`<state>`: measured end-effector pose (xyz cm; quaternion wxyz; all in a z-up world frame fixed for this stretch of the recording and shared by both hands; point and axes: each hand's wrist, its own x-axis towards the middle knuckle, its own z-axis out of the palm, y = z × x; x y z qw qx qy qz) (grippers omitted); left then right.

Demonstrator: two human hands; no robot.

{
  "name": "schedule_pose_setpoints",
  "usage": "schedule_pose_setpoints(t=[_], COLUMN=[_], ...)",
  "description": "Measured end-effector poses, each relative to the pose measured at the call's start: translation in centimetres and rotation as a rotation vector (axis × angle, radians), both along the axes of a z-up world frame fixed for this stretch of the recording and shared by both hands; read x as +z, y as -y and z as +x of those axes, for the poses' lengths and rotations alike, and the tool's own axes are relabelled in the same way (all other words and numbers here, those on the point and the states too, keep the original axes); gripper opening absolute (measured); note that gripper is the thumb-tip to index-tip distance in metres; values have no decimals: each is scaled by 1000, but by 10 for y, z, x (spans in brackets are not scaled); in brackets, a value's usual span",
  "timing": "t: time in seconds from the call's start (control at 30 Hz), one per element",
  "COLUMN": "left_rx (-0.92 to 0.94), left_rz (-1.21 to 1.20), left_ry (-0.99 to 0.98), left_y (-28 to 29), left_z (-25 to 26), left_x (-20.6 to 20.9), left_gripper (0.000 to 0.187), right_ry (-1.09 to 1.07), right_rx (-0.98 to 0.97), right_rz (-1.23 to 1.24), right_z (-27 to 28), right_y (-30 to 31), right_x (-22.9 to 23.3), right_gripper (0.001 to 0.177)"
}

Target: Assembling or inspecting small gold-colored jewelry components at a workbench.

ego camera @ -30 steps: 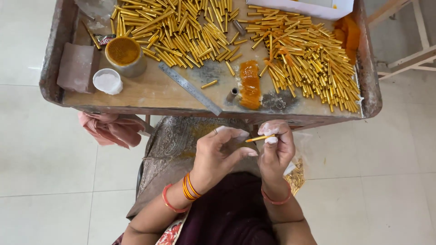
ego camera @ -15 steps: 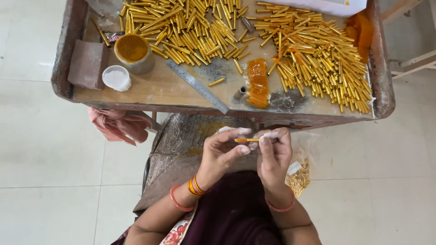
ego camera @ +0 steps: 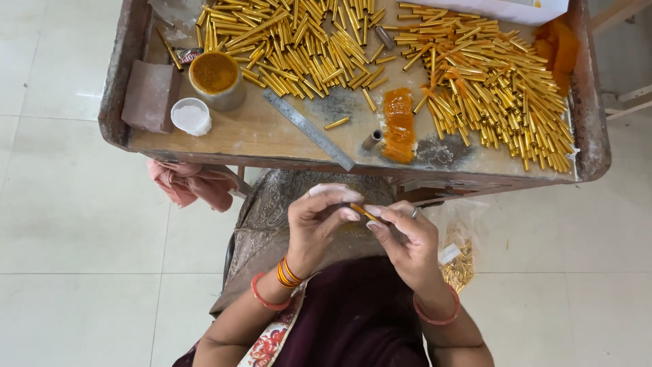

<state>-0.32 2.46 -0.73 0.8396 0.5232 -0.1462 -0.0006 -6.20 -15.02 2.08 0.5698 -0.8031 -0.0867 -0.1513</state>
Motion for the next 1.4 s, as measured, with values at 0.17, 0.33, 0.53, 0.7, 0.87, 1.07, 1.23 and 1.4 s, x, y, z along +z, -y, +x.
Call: schedule_pose_setpoints(t=[0.17, 0.33, 0.53, 0.7, 0.87, 1.07, 1.23, 1.4], left_rx=[-28, -83, -13, 62, 241, 385, 474, 419], left_rz=[95, 127, 101, -102, 75, 657, 777, 786], left_ry=[98, 29, 16, -113, 109, 415, 607, 561], left_y=[-1, -3, -7, -11, -7, -2, -4, -4], left_z=[0, 0, 5, -4, 8, 33, 42, 42], left_x=[3, 2, 3, 12, -13, -30, -46, -51], left_gripper=[6, 2, 6, 26, 29, 62, 73, 71], right_ry=[42, 15, -30, -74, -81, -3, -82, -56], right_rx=[63, 165, 72, 55, 66, -9, -100, -97], right_rz=[-77, -42, -124, 22, 113, -50, -157, -245], right_z=[1, 1, 10, 22, 30, 46, 55, 62], right_y=[5, 8, 3, 6, 2, -8, -9, -10], right_x=[2, 1, -1, -18, -28, -13, 1, 13], right_gripper=[30, 34, 32, 19, 18, 20, 23, 20])
